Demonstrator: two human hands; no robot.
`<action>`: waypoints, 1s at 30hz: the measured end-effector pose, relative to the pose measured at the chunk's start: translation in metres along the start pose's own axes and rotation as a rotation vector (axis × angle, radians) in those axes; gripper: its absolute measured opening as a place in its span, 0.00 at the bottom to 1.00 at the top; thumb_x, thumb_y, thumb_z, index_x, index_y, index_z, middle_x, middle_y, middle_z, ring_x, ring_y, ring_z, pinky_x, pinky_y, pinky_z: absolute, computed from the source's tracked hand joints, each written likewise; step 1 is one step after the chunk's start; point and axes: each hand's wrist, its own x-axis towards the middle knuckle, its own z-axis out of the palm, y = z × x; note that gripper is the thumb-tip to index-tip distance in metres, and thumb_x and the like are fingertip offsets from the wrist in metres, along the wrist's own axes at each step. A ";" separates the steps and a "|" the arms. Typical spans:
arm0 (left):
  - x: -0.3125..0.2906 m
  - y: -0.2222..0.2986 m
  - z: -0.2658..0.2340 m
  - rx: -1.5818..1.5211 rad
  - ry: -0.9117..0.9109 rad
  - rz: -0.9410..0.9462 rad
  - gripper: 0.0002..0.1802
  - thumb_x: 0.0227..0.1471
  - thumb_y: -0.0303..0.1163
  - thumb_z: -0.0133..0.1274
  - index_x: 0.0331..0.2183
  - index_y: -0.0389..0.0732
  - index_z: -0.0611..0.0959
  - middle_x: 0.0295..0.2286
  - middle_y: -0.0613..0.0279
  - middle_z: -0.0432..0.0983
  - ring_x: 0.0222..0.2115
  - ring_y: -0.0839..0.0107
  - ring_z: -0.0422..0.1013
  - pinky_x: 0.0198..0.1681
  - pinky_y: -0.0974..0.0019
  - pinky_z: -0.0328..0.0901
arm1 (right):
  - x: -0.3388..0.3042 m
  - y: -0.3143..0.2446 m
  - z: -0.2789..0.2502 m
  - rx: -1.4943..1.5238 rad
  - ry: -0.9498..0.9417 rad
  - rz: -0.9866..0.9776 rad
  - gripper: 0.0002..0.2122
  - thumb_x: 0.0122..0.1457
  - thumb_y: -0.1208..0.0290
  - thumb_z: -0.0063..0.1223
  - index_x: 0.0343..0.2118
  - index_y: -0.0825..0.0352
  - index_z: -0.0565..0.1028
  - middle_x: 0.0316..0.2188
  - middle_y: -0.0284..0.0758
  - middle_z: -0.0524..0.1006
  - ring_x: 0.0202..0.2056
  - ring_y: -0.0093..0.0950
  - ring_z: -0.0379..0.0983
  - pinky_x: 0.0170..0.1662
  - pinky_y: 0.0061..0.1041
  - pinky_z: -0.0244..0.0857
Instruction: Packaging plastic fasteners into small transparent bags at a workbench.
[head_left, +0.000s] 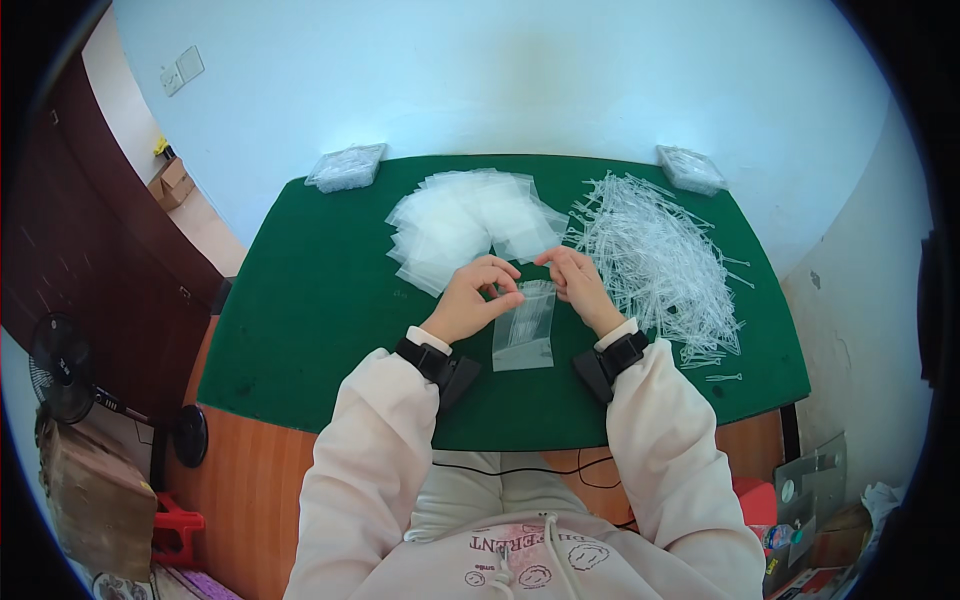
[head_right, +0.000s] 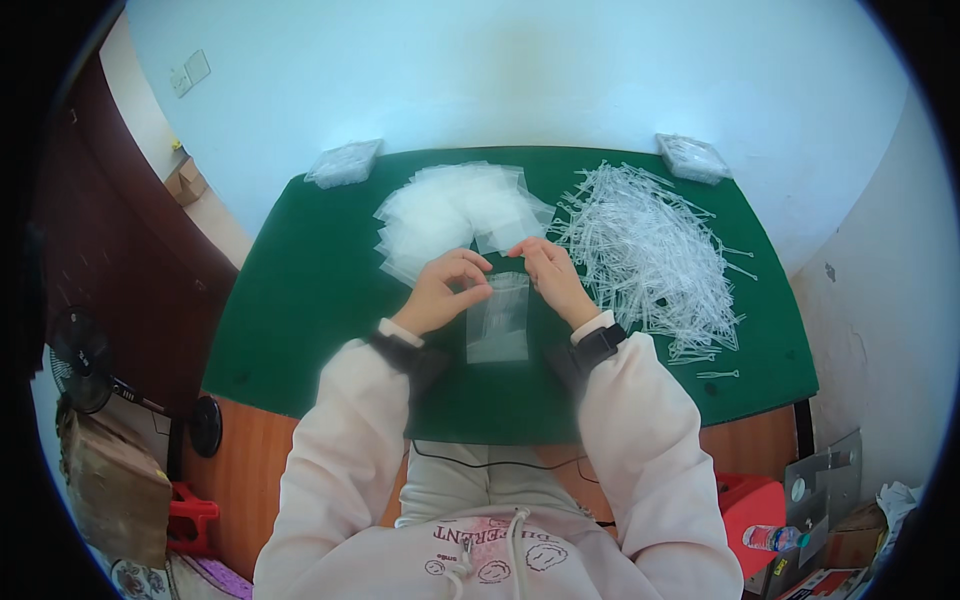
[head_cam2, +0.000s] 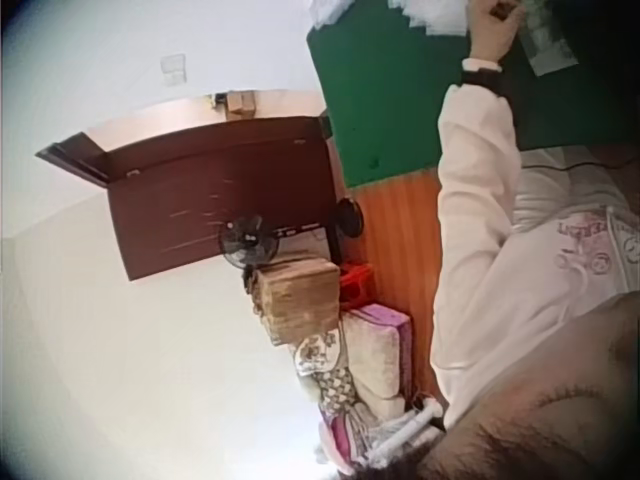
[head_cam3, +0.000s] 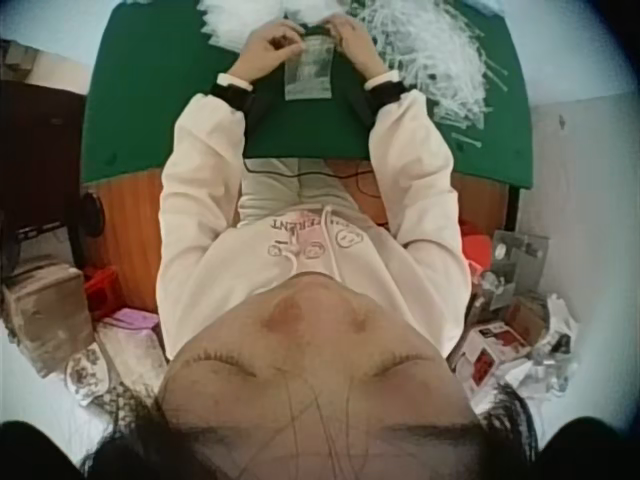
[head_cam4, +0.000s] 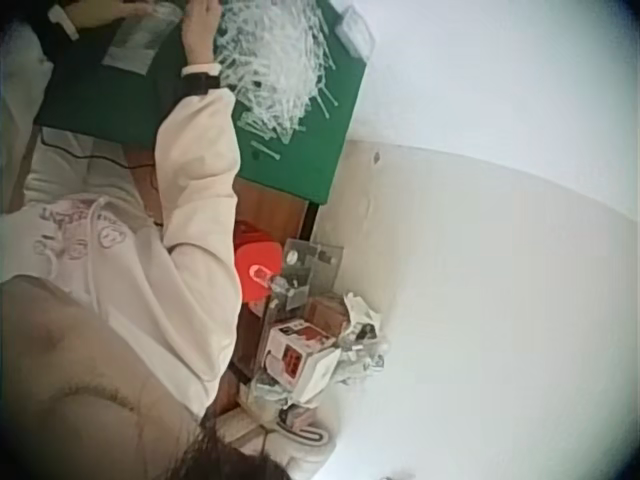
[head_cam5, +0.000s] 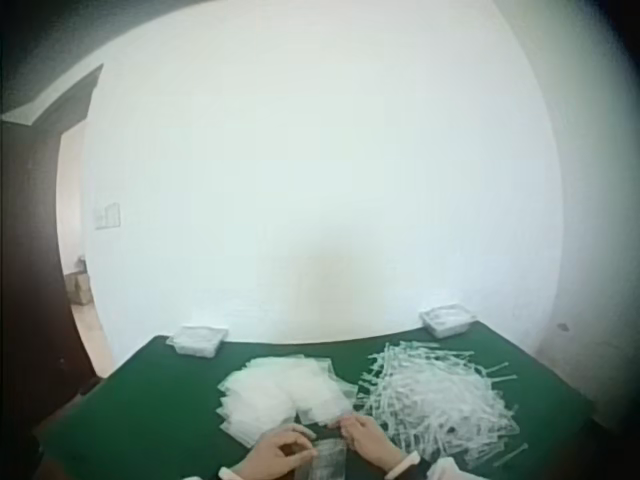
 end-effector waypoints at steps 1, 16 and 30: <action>0.001 0.000 0.000 -0.003 0.014 0.010 0.05 0.42 0.24 0.60 0.25 0.38 0.78 0.36 0.61 0.72 0.31 0.77 0.68 0.32 0.75 0.63 | 0.000 0.001 -0.001 0.025 0.017 0.014 0.16 0.65 0.61 0.35 0.34 0.67 0.73 0.16 0.20 0.57 0.15 0.11 0.48 0.17 0.12 0.42; 0.003 -0.012 -0.001 -0.295 0.410 0.033 0.04 0.47 0.23 0.57 0.29 0.36 0.78 0.32 0.63 0.74 0.28 0.81 0.69 0.31 0.78 0.64 | 0.000 0.013 0.006 -0.130 -0.036 -0.041 0.07 0.57 0.68 0.52 0.27 0.66 0.74 0.17 0.20 0.66 0.18 0.10 0.56 0.20 0.12 0.49; 0.002 -0.007 -0.005 -0.314 0.362 -0.223 0.11 0.47 0.29 0.59 0.33 0.34 0.78 0.26 0.66 0.75 0.26 0.82 0.70 0.27 0.78 0.63 | -0.003 0.007 0.008 -0.139 -0.076 -0.090 0.05 0.55 0.71 0.53 0.25 0.66 0.74 0.19 0.21 0.68 0.20 0.11 0.59 0.22 0.13 0.52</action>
